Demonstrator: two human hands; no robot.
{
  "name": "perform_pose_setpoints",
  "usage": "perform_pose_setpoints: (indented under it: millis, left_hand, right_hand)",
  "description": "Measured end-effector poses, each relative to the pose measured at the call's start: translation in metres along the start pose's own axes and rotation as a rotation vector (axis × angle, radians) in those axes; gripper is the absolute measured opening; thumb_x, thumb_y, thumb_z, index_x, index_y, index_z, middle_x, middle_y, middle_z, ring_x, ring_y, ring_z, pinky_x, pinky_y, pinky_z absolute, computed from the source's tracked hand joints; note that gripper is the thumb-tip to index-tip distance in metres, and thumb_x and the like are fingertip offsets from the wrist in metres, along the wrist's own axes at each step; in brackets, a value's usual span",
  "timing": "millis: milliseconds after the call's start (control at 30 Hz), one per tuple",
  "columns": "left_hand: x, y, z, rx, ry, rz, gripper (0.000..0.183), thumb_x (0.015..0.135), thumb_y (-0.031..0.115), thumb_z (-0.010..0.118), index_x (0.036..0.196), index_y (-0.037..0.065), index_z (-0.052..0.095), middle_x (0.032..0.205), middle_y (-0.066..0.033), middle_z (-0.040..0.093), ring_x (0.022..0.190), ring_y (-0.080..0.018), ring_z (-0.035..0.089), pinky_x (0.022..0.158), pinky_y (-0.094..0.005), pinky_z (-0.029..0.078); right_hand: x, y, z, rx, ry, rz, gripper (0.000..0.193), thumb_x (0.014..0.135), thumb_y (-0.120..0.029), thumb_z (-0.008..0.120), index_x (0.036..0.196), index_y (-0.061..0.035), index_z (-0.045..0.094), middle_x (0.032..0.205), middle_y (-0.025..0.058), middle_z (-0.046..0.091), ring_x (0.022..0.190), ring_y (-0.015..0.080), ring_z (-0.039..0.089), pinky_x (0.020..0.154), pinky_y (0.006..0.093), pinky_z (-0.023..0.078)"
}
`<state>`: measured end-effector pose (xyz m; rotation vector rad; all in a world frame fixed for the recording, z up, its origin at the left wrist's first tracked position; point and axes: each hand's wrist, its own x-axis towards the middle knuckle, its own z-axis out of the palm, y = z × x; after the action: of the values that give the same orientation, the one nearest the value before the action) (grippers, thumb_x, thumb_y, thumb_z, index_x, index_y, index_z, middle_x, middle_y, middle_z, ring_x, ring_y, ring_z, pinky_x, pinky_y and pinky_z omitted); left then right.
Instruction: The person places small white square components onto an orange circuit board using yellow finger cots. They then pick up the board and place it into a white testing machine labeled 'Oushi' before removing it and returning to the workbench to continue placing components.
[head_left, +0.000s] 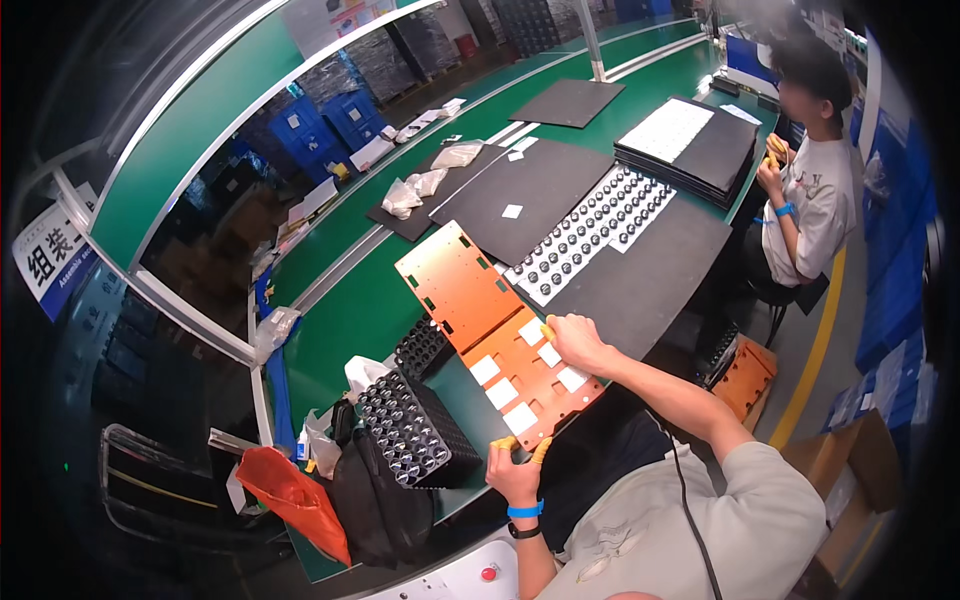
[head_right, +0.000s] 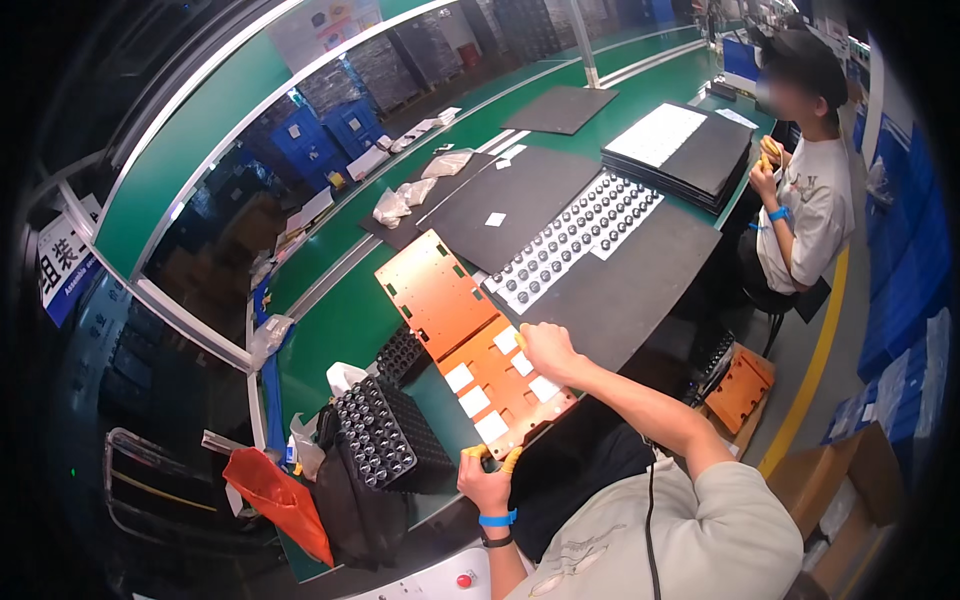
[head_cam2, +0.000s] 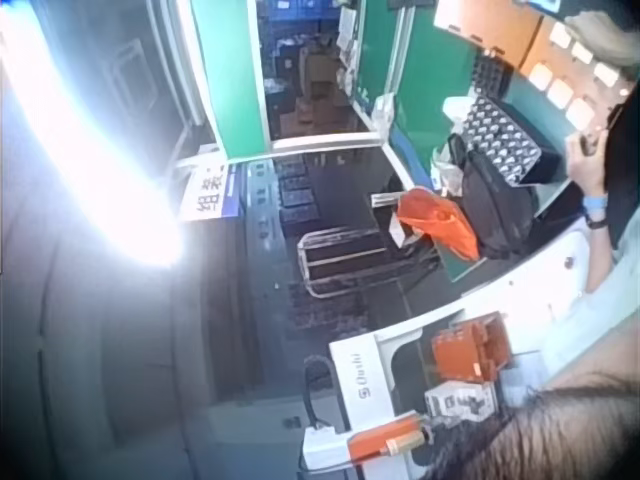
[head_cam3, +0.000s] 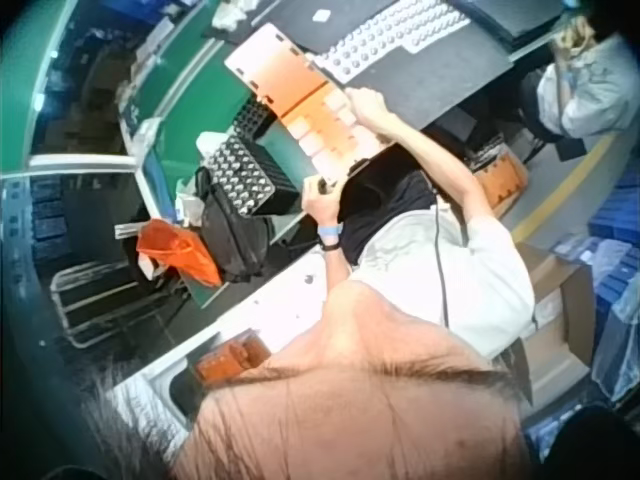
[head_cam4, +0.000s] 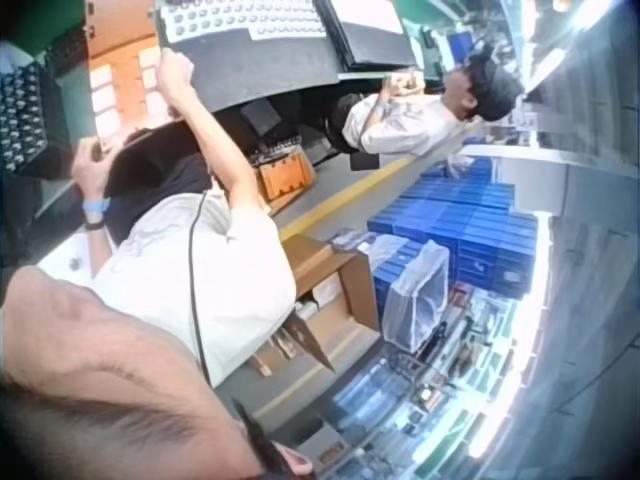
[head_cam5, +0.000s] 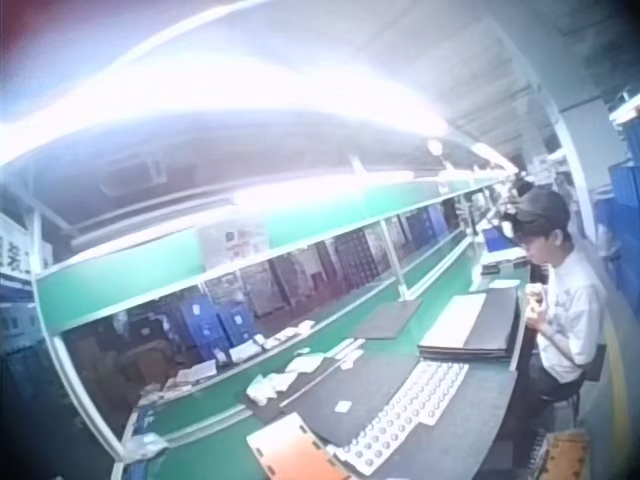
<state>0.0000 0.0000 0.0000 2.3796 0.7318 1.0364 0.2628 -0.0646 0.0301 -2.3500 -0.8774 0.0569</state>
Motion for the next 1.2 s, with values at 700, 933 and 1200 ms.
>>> perform_pose_setpoints:
  millis: [700, 933, 1200]
  left_hand:
    - [0.001, -0.008, 0.000, 0.010, -0.024, 0.024, 0.055, 0.062, 0.049, 0.090, 0.081, 0.003, 0.066, 0.068, -0.0077, 0.051, 0.063, -0.0290, 0.054, 0.054, -0.0409, 0.042]
    - [-0.002, -0.007, 0.004, 0.044, -0.020, 0.011, 0.057, 0.061, 0.050, 0.090, 0.082, 0.003, 0.066, 0.067, -0.0062, 0.048, 0.061, -0.0277, 0.052, 0.052, -0.0404, 0.040]
    - [0.004, -0.003, 0.007, 0.051, -0.022, 0.027, 0.057, 0.062, 0.050, 0.090, 0.084, 0.004, 0.065, 0.069, -0.0076, 0.051, 0.064, -0.0297, 0.053, 0.057, -0.0408, 0.043]
  right_hand:
    - [0.012, 0.005, -0.026, 0.206, -0.038, -0.144, 0.027, 0.096, -0.028, 0.061, 0.089, -0.0022, 0.060, 0.071, 0.0204, 0.063, 0.069, 0.0432, 0.061, 0.062, 0.0506, 0.045]
    - [0.039, 0.065, -0.064, 0.032, 0.005, -0.336, 0.022, 0.096, -0.030, 0.063, 0.092, -0.0080, 0.059, 0.065, 0.0191, 0.061, 0.062, 0.0412, 0.062, 0.056, 0.0505, 0.047]
    - [0.086, 0.129, -0.105, -0.591, 0.064, -0.700, 0.011, 0.089, -0.016, 0.056, 0.084, -0.0071, 0.053, 0.056, 0.0084, 0.059, 0.056, 0.0260, 0.066, 0.051, 0.0393, 0.050]
